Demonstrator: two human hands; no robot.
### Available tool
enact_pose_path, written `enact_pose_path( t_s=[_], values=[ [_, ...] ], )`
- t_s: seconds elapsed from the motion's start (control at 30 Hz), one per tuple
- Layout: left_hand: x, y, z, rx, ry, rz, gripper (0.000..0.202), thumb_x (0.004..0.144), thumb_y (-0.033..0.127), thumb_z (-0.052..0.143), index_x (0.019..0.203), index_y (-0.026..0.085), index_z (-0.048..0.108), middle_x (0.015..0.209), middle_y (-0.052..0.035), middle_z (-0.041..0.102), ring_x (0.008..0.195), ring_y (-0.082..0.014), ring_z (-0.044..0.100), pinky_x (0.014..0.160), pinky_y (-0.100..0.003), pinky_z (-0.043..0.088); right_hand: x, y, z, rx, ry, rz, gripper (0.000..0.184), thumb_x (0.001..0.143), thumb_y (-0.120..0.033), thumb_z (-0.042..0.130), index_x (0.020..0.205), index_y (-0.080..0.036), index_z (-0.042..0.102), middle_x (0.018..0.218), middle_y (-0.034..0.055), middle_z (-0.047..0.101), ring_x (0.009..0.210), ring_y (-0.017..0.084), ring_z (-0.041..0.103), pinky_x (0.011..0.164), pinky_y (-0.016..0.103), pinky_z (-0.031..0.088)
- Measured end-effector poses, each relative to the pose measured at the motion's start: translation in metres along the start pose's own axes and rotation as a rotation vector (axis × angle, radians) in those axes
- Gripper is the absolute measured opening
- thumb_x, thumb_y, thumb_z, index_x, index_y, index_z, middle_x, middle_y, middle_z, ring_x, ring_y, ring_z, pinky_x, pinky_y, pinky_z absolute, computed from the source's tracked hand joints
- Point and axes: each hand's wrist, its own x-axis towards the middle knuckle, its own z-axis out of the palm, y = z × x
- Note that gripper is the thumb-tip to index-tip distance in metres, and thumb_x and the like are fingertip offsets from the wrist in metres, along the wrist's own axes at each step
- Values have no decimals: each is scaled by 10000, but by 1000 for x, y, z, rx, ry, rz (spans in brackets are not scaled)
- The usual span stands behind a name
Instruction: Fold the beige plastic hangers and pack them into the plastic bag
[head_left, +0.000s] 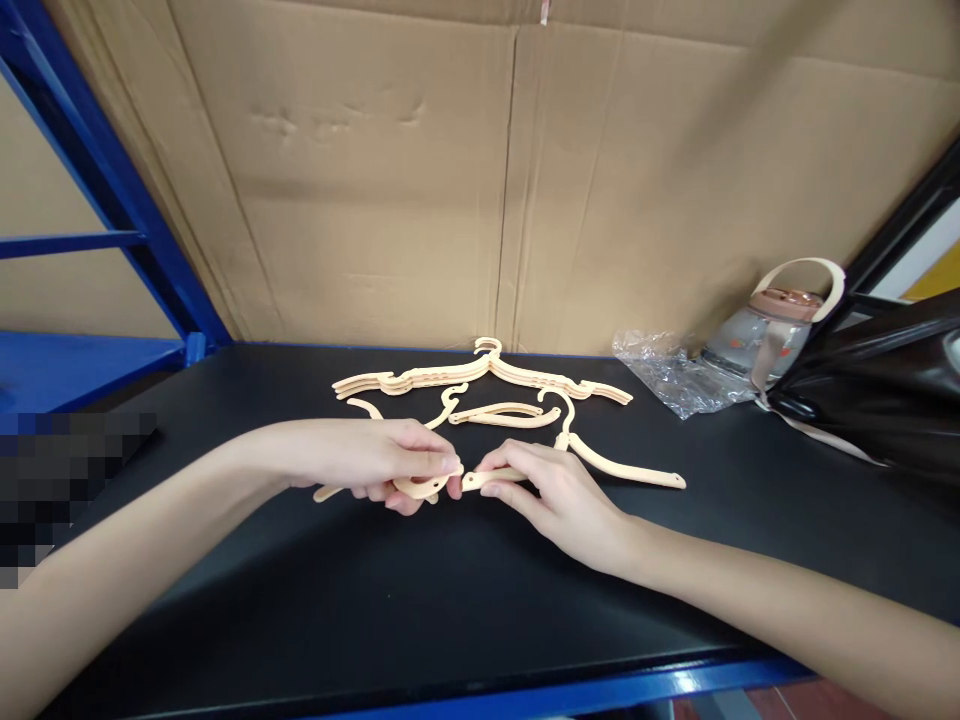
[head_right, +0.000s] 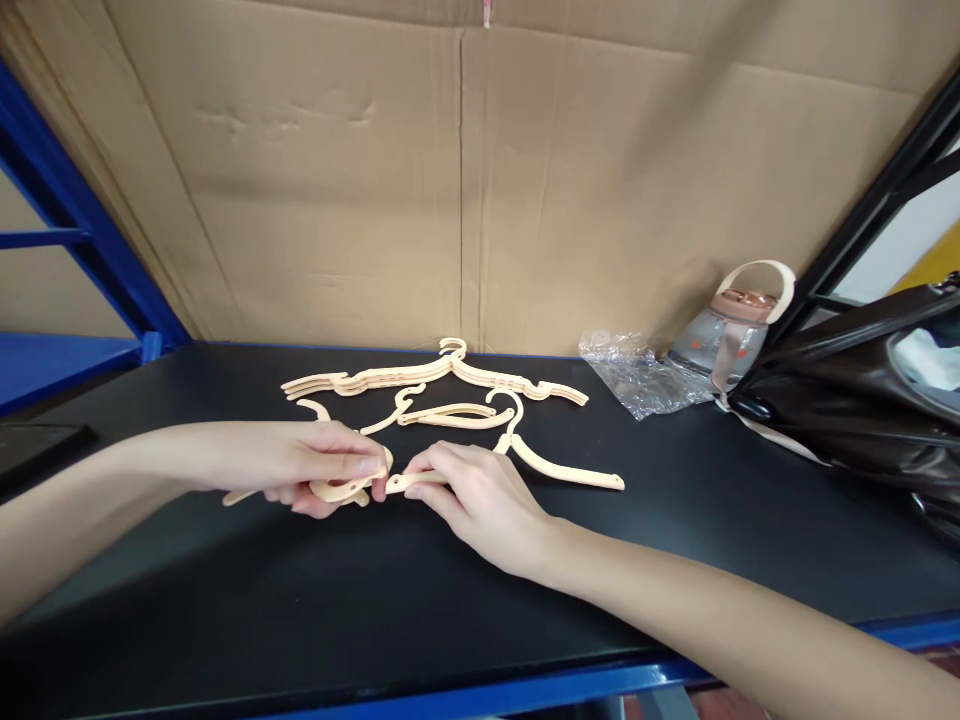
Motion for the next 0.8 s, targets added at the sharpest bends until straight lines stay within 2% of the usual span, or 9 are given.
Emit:
enact_pose_path(
  t_s=[0.2, 0.37, 0.47, 0.67, 0.8],
  values=[
    [1, 2, -1, -19, -45, -15, 320, 923, 508, 434, 866, 223, 568, 613, 19, 457, 515, -101, 311, 420, -188, 213, -1, -2, 0, 33, 26, -21, 100, 953, -259, 507, 975, -207, 589, 934, -17, 687, 866, 115, 639, 799, 246, 462],
    [2, 2, 0, -213, -173, 21, 323, 916, 513, 455, 893, 222, 593, 553, 41, 318, 463, -85, 202, 383, -199, 109, -4, -2, -1, 45, 67, -86, 105, 964, -243, 485, 998, -213, 580, 934, -11, 683, 867, 121, 624, 834, 272, 442],
    [5, 0, 1, -291, -213, 52, 344, 909, 508, 473, 923, 203, 632, 539, 44, 292, 448, -79, 185, 364, -198, 91, -4, -2, -1, 58, 73, -81, 72, 964, -230, 478, 974, -210, 547, 927, -11, 663, 835, 113, 608, 820, 264, 445],
    [14, -14, -2, -349, -315, 163, 370, 868, 503, 553, 986, 168, 653, 518, 50, 313, 397, -57, 188, 307, -159, 97, -2, 0, 0, 157, 17, -49, 86, 967, -253, 464, 961, -206, 535, 909, -1, 640, 833, 125, 595, 807, 270, 442],
    [16, -18, -3, -345, -362, 129, 394, 883, 468, 552, 1102, 154, 647, 522, 45, 343, 402, -56, 204, 296, -139, 116, -2, -1, 0, 327, -76, 50, 104, 944, -289, 507, 932, -199, 556, 884, 0, 636, 827, 130, 600, 783, 264, 453]
  ],
)
